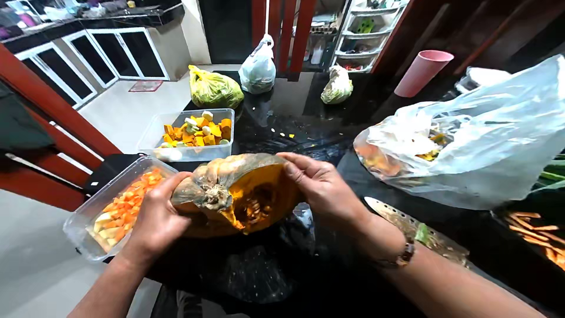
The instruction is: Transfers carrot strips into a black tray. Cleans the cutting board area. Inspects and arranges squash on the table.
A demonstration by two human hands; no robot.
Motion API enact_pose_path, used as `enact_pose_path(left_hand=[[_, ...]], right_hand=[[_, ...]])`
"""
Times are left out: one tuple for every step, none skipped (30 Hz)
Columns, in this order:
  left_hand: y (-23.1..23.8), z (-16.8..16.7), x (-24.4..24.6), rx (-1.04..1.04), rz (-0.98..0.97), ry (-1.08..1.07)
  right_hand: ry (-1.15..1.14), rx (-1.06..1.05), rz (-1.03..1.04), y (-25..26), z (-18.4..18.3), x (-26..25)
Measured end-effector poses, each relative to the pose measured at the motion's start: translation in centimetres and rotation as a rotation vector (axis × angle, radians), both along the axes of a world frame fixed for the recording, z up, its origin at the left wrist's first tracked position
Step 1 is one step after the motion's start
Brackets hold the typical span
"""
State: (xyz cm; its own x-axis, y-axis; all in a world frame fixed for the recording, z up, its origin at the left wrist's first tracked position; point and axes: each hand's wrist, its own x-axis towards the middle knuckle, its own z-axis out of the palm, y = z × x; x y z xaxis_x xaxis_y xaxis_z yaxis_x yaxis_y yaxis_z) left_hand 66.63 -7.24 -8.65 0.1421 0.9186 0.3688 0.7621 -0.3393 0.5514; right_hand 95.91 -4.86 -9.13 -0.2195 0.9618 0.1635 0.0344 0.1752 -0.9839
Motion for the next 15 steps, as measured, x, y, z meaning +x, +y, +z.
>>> enact_pose_path(left_hand=[[-0.3,-0.2,-0.6,0.010,0.030,0.038],[-0.4,-0.3,-1.1,0.020,0.051,0.063],[-0.5,-0.5,-1.4,0.026,0.061,0.070],[-0.6,-0.6,-1.5,0.041,0.067,0.079],[-0.7,-0.7,-1.5,0.059,0.071,0.096],[-0.9,-0.8,-1.5,0.070,0.074,0.114],[-1.1,-0.9,-1.4,0.073,0.078,0.131],[-1.4,-1.0,-1.3,0.068,0.088,0.145],[-1.7,-1.1,-1.2,0.060,0.102,0.156],[-2.1,-1.2,-1.0,0.059,0.117,0.177],[-2.5,-1.3,-0.7,0.069,0.135,0.202],[-2.9,-1.3,-0.3,0.069,0.148,0.219],[-3.3,-1.2,0.2,0.059,0.158,0.236],[-3.8,-1.1,0.5,0.046,0.163,0.258],[-4.3,-1.0,0.8,0.046,0.162,0.284]], right_hand=[[-0.047,-0.020,0.045,0.0,-0.8,-0.4],[-0.131,-0.013,0.090,0.0,-1.4,-0.5],[-0.274,0.028,0.125,0.0,-1.7,-0.5],[-0.454,0.083,0.142,-0.2,-1.7,-0.3],[-0.633,0.129,0.135,-0.7,-1.5,-0.2],[-0.782,0.141,0.113,-1.5,-1.2,-0.4],[-0.908,0.146,0.083,-2.6,-1.0,-0.6],[-1.009,0.143,0.059,-3.5,-1.2,-0.8],[-1.091,0.076,0.063,-4.3,-1.2,-1.1],[-1.151,-0.011,0.085,-4.7,-1.1,-1.3],[-1.191,-0.075,0.104,-4.9,-1.0,-1.6],[-1.228,-0.101,0.111,-5.1,-1.0,-1.8],[-1.271,-0.084,0.104,-5.4,-1.0,-2.0],[-1.308,-0.052,0.096,-5.5,-1.1,-2.1],[-1.324,-0.027,0.097,-5.5,-1.2,-2.0]])
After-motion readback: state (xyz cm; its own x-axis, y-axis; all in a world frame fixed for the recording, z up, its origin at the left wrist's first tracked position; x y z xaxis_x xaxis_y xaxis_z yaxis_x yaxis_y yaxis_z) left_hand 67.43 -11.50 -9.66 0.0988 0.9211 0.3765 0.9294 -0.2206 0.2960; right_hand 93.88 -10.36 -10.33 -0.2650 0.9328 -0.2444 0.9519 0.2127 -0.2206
